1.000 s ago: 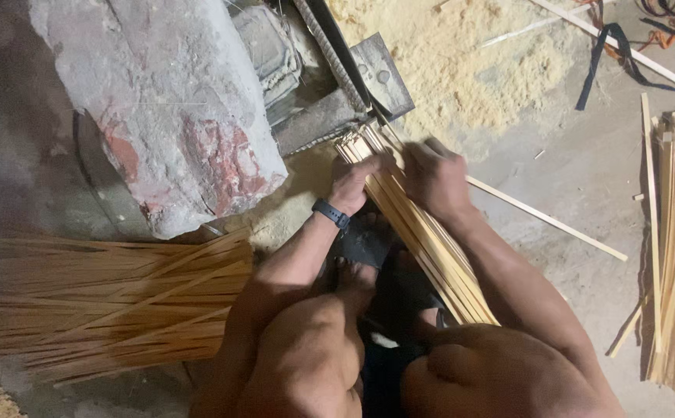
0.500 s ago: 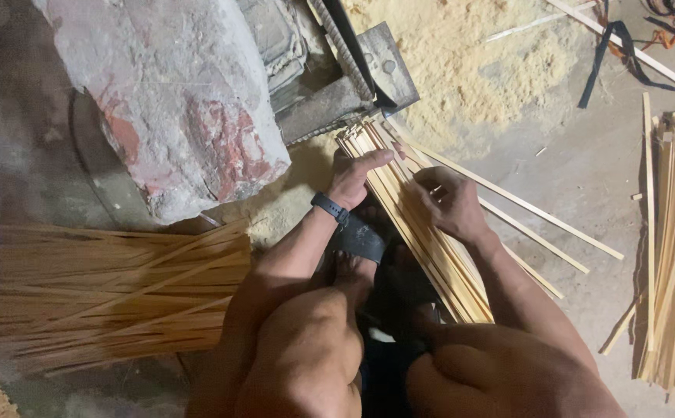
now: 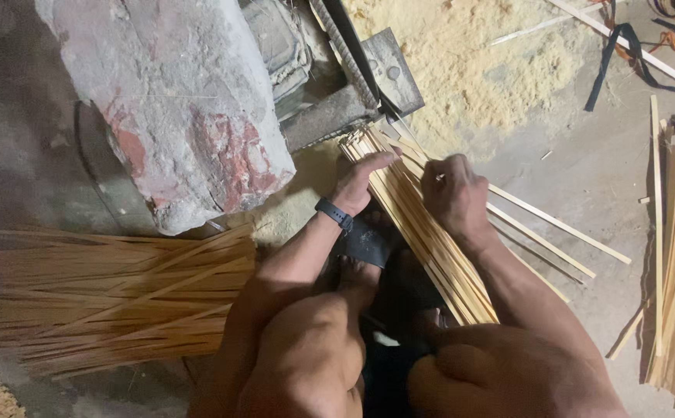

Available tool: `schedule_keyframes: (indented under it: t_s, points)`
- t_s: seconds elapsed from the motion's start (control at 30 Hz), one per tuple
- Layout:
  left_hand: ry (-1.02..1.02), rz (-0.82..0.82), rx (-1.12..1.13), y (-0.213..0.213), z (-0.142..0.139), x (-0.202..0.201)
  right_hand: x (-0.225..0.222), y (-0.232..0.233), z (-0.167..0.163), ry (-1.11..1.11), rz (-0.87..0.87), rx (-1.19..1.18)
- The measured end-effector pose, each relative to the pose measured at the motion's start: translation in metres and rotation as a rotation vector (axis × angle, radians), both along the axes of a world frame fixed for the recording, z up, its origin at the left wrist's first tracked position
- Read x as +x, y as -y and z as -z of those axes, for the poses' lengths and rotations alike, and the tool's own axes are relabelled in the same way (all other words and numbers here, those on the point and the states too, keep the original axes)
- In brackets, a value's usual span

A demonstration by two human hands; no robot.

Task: The person sits on the floor and uses a belt sander to sharpen the ends of thin wooden sticks. They feed bundles of sticks into the sander, align them, and then gather the sharpened sticks into bundles secured with rubber bands.

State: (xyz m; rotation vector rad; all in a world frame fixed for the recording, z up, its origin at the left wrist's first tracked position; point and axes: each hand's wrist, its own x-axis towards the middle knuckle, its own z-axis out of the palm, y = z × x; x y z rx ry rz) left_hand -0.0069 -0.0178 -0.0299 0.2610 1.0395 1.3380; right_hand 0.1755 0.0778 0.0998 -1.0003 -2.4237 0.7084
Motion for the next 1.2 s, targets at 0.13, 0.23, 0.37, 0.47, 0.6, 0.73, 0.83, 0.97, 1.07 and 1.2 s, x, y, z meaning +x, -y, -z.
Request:
schedule_keyframes:
  t_s: [0.13, 0.23, 0.37, 0.47, 0.6, 0.73, 0.83, 0.97, 1.07, 1.2]
  points:
    - [0.022, -0.056, -0.158, 0.000, 0.031, 0.009, -0.035, -0.003, 0.005, -0.091, -0.021, -0.029]
    - [0.171, -0.084, -0.110, -0.001, 0.041, 0.011, -0.055, -0.006, -0.003, -0.190, 0.005, -0.054]
    - [0.057, -0.017, -0.062, -0.005, 0.031, 0.007, -0.040, -0.008, -0.029, -0.111, 0.025, -0.139]
    - [-0.091, 0.046, -0.031, -0.011, 0.005, 0.004, -0.004, -0.006, -0.050, -0.118, -0.019, 0.017]
    - [0.081, 0.046, 0.017, -0.018, -0.022, 0.005, 0.005, 0.002, -0.049, -0.161, -0.093, 0.140]
    - [0.113, -0.100, 0.074, -0.015, -0.009, 0.006, -0.013, 0.001, -0.036, -0.122, 0.001, -0.043]
    - [0.131, -0.135, 0.048, -0.007, 0.020, 0.004, -0.041, -0.005, -0.025, -0.133, 0.000, -0.041]
    - [0.166, -0.143, -0.312, -0.002, 0.042, 0.002, -0.063, -0.014, -0.019, -0.133, -0.049, -0.009]
    - [0.046, -0.046, -0.234, -0.004, 0.032, 0.003, -0.046, -0.015, -0.027, -0.087, -0.043, -0.141]
    - [-0.102, -0.199, -0.102, -0.014, -0.029, 0.003, 0.003, -0.003, -0.043, -0.058, -0.048, 0.119]
